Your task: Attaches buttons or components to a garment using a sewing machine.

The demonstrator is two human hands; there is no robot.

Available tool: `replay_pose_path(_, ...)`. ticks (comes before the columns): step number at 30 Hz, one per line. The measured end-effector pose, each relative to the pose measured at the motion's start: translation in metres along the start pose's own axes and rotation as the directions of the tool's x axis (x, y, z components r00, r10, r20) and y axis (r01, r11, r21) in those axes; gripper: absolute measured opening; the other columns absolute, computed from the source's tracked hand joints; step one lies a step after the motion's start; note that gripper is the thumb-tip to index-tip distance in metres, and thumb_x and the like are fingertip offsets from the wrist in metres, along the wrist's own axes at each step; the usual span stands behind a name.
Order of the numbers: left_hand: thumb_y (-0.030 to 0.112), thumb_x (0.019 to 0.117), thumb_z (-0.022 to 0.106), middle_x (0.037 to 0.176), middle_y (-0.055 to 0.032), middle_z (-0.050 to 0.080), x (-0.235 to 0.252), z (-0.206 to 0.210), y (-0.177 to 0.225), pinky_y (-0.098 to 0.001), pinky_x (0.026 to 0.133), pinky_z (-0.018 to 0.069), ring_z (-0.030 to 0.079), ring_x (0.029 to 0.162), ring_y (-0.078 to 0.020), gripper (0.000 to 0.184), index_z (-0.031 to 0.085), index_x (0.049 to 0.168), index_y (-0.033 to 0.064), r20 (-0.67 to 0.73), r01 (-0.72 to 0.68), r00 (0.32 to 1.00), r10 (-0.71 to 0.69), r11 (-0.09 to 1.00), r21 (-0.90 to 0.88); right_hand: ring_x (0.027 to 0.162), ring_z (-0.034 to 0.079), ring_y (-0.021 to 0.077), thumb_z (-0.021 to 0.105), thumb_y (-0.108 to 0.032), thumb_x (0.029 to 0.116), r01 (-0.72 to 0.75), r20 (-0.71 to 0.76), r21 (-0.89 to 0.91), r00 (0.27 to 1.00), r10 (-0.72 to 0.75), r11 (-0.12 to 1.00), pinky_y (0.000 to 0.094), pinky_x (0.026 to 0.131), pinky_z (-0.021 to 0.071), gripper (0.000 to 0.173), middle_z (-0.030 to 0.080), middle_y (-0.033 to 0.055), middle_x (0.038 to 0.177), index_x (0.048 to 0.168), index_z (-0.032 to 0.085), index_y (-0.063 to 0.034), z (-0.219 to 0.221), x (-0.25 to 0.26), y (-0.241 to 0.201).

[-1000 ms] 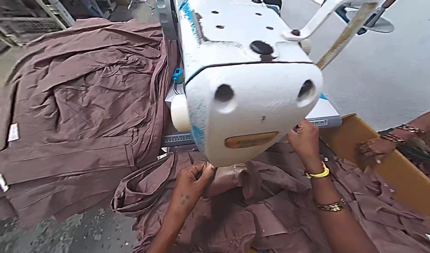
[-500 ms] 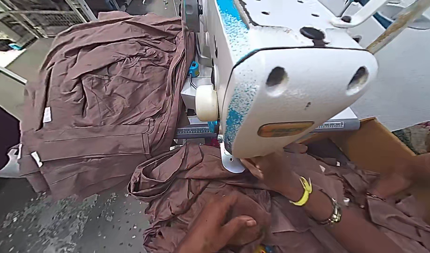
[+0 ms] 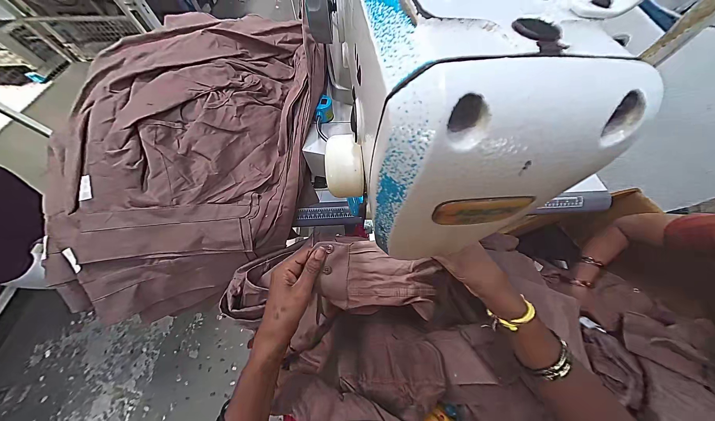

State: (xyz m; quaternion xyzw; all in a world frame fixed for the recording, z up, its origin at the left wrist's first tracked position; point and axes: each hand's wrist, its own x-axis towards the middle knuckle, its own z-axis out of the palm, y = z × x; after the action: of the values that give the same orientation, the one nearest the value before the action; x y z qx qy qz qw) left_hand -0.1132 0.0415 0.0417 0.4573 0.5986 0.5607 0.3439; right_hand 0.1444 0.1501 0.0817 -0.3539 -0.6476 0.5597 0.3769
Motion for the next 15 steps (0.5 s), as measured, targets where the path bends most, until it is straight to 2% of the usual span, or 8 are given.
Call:
replay_pose_path(6, 0.023, 0.1046, 0.051, 0.071, 0.0126, 0.061, 0.002, -0.001, 0.005, -0.0138, 0.059, 0.0486, 0.057, 0.063, 0.0041, 0.026, 0.068, 0.087, 0.0146, 0.013, 0.024, 1.0, -0.025, 0.998, 0.055, 0.065, 0.053, -0.0125, 0.068, -0.01, 0.0919, 0.004, 0.001, -0.135, 1.0, -0.003, 0.991, 0.0081, 0.062, 0.0454, 0.011, 0.056, -0.0179, 0.071, 0.087, 0.059, -0.0158, -0.002, 0.005, -0.002)
replay_pose_path(8, 0.025, 0.1045, 0.051, 0.072, 0.0115, 0.062, 0.0, -0.003, 0.001, -0.014, 0.059, 0.0487, 0.058, 0.063, 0.0034, 0.026, 0.069, 0.088, 0.0137, 0.031, 0.013, 0.999, -0.016, 0.997, 0.082, 0.069, 0.055, -0.0098, 0.067, -0.02, 0.0952, 0.038, -0.026, -0.351, 0.998, -0.05, 0.936, 0.0111, 0.065, 0.0476, 0.009, 0.061, -0.0125, 0.076, 0.092, 0.066, -0.0107, -0.012, 0.006, -0.003)
replay_pose_path(9, 0.024, 0.1043, 0.051, 0.072, 0.0108, 0.062, -0.001, -0.002, -0.001, -0.0141, 0.06, 0.0493, 0.058, 0.064, 0.003, 0.026, 0.069, 0.089, 0.0131, 0.037, 0.005, 0.999, -0.009, 0.996, 0.086, 0.071, 0.059, -0.0003, 0.066, -0.022, 0.0965, 0.037, -0.09, -0.514, 0.991, -0.097, 0.857, 0.0201, 0.067, 0.0496, 0.016, 0.065, -0.0039, 0.08, 0.094, 0.07, -0.0062, -0.02, 0.008, -0.003)
replay_pose_path(10, 0.024, 0.1041, 0.051, 0.073, 0.0107, 0.063, -0.002, -0.002, -0.003, -0.0138, 0.06, 0.0493, 0.058, 0.064, 0.0032, 0.027, 0.07, 0.089, 0.0129, 0.036, 0.0, 0.999, -0.003, 0.996, 0.089, 0.077, 0.067, 0.016, 0.066, -0.02, 0.0971, 0.029, -0.157, -0.669, 0.971, -0.179, 0.743, 0.0358, 0.072, 0.0554, 0.02, 0.071, 0.0083, 0.087, 0.097, 0.074, -0.0014, -0.03, 0.012, 0.0)
replay_pose_path(11, 0.025, 0.1041, 0.051, 0.073, 0.0108, 0.063, -0.002, -0.001, -0.004, -0.0137, 0.059, 0.0492, 0.058, 0.064, 0.0033, 0.027, 0.069, 0.088, 0.0131, 0.032, -0.005, 0.999, 0.002, 0.996, 0.091, 0.085, 0.07, 0.0303, 0.064, -0.018, 0.0981, -0.002, -0.207, -0.788, 0.943, -0.261, 0.616, 0.0493, 0.075, 0.0563, 0.022, 0.072, 0.0164, 0.093, 0.098, 0.075, 0.0009, -0.041, 0.019, 0.007)
replay_pose_path(12, 0.025, 0.1043, 0.051, 0.073, 0.0108, 0.062, -0.002, 0.0, -0.005, -0.0136, 0.059, 0.0488, 0.058, 0.064, 0.0032, 0.027, 0.069, 0.089, 0.0131, 0.028, -0.005, 1.0, 0.003, 0.996, 0.09, 0.09, 0.07, 0.0394, 0.064, -0.016, 0.0988, -0.025, -0.221, -0.866, 0.915, -0.337, 0.5, 0.0565, 0.076, 0.0551, 0.021, 0.071, 0.0213, 0.096, 0.099, 0.075, 0.0017, -0.052, 0.026, 0.016)
replay_pose_path(13, 0.024, 0.1043, 0.05, 0.073, 0.0112, 0.063, -0.002, 0.001, -0.005, -0.0132, 0.059, 0.0486, 0.058, 0.063, 0.0035, 0.026, 0.069, 0.089, 0.0132, 0.022, -0.004, 1.0, 0.003, 0.996, 0.084, 0.092, 0.067, 0.0435, 0.064, -0.015, 0.0986, -0.024, -0.196, -0.915, 0.899, -0.393, 0.402, 0.0585, 0.076, 0.054, 0.02, 0.069, 0.0232, 0.098, 0.1, 0.075, 0.0015, -0.062, 0.032, 0.024)
replay_pose_path(15, 0.024, 0.1049, 0.05, 0.072, 0.0119, 0.062, 0.0, 0.002, -0.005, -0.0126, 0.059, 0.0489, 0.058, 0.063, 0.0039, 0.026, 0.069, 0.09, 0.0131, 0.011, -0.005, 1.0, 0.005, 0.997, 0.072, 0.098, 0.065, 0.0463, 0.067, -0.017, 0.0975, 0.007, -0.121, -0.956, 0.9, -0.418, 0.292, 0.0591, 0.078, 0.0522, 0.022, 0.067, 0.025, 0.104, 0.109, 0.075, 0.0003, -0.073, 0.042, 0.031)
